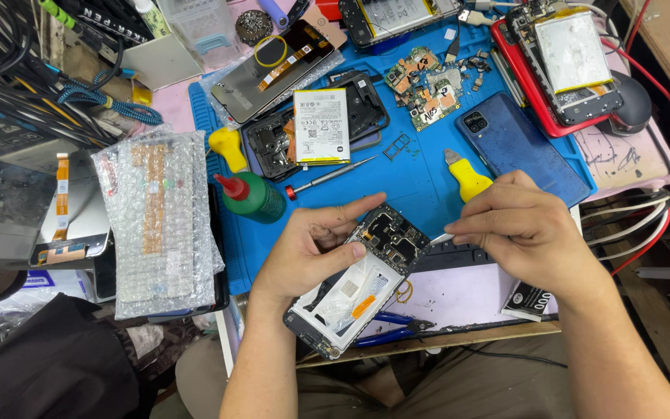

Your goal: The person uses a screwdriver and their hands to pry and remove internal components from a disassembled mobile phone frame.

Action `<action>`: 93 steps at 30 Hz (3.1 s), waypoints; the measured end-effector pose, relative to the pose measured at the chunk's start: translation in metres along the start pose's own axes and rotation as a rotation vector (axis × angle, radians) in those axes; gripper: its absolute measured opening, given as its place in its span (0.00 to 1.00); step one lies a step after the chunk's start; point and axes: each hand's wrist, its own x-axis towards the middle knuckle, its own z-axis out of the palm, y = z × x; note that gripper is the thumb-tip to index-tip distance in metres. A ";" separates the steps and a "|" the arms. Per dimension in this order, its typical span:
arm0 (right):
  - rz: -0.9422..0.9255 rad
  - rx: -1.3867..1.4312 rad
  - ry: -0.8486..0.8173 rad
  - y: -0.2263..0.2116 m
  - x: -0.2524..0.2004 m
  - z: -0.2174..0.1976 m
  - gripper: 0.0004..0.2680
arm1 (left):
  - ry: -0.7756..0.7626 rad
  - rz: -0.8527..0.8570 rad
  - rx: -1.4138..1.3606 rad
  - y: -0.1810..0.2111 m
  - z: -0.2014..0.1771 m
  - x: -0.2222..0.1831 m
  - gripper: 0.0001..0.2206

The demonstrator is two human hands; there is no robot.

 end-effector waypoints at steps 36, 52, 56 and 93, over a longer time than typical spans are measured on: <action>0.059 -0.317 0.096 -0.071 0.005 0.021 0.11 | 0.021 0.047 0.032 0.000 0.007 0.008 0.30; 0.280 -0.195 0.206 -0.066 0.006 0.035 0.05 | 0.080 0.091 0.055 -0.008 0.006 0.005 0.27; 0.360 -0.137 0.246 -0.063 0.008 0.041 0.04 | 0.118 0.112 0.088 -0.011 0.006 0.006 0.27; 0.097 -0.040 0.018 -0.017 0.031 0.007 0.08 | 0.190 0.141 -0.039 -0.017 0.007 0.020 0.24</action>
